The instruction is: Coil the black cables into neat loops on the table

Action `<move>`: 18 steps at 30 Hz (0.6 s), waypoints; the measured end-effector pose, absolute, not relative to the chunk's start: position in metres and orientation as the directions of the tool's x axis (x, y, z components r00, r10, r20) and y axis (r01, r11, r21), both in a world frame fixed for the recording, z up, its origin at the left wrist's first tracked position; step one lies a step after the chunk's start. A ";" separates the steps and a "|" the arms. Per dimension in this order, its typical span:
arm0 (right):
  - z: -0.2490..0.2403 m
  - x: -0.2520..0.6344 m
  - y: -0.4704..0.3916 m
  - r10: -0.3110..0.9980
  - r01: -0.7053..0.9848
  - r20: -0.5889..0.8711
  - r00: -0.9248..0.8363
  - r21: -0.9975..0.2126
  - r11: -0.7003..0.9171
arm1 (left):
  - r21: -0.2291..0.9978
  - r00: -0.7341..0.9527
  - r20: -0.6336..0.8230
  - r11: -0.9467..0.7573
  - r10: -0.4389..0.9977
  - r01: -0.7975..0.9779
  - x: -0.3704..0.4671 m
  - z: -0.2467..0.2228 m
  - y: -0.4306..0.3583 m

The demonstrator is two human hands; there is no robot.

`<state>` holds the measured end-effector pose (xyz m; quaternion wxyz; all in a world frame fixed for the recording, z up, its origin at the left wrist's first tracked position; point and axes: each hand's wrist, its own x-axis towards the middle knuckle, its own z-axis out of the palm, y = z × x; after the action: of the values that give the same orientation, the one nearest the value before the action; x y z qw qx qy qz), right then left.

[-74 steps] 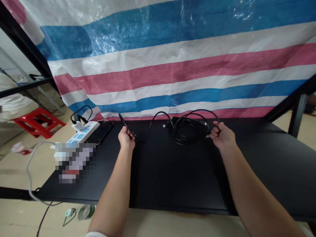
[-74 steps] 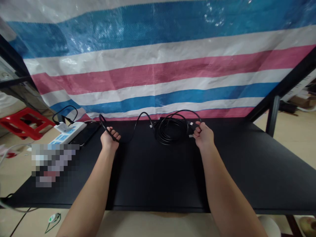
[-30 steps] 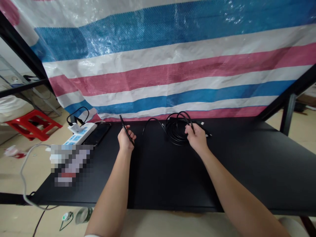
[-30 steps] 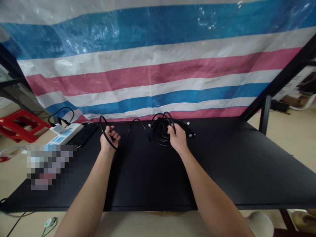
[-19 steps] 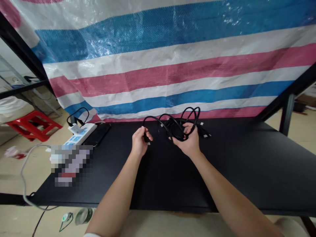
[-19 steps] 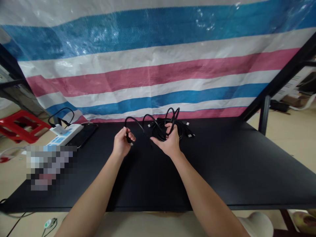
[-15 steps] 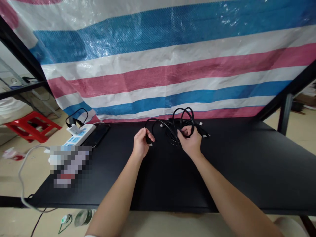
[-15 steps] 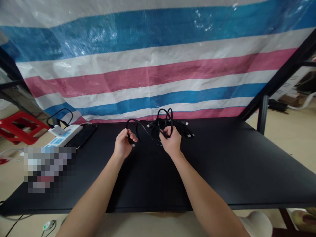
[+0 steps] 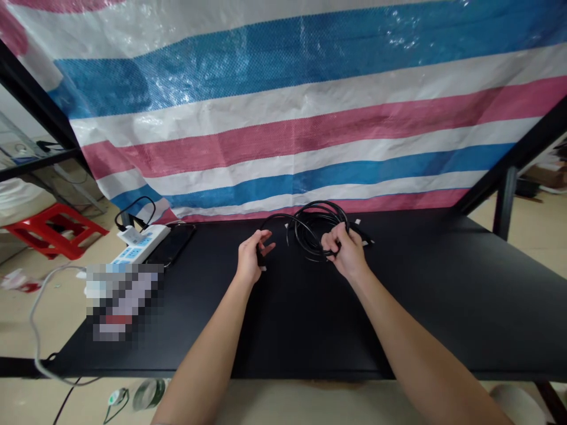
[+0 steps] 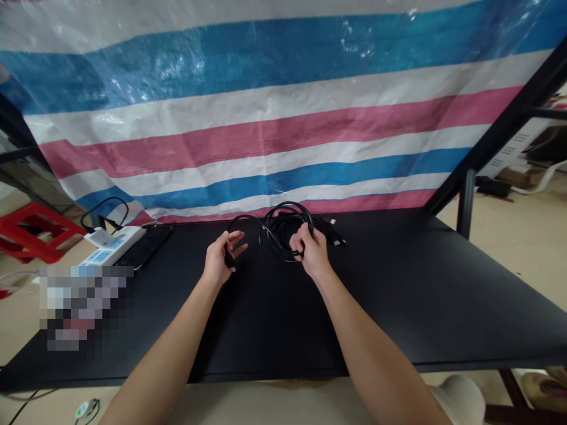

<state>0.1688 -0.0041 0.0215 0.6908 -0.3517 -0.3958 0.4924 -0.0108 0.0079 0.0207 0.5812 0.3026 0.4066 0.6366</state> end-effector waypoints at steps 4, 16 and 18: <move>0.014 0.161 -0.007 0.966 -0.530 0.192 -0.176 -0.845 0.071 | 0.855 -0.022 -0.156 0.124 0.987 -0.503 -0.002 0.022 0.002; 0.002 0.143 -0.007 0.995 -0.211 0.094 0.018 -0.973 0.096 | 0.867 -0.145 -0.134 0.045 0.980 -0.496 -0.007 0.024 0.006; 0.000 0.143 -0.006 0.980 -0.027 0.141 0.139 -0.989 0.146 | 0.861 -0.132 -0.117 0.034 0.984 -0.508 -0.009 0.026 0.006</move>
<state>0.1426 -0.0061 0.0001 0.5769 -0.4865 -0.4899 0.4364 -0.0095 0.0061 0.0258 0.5909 0.2909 0.4096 0.6312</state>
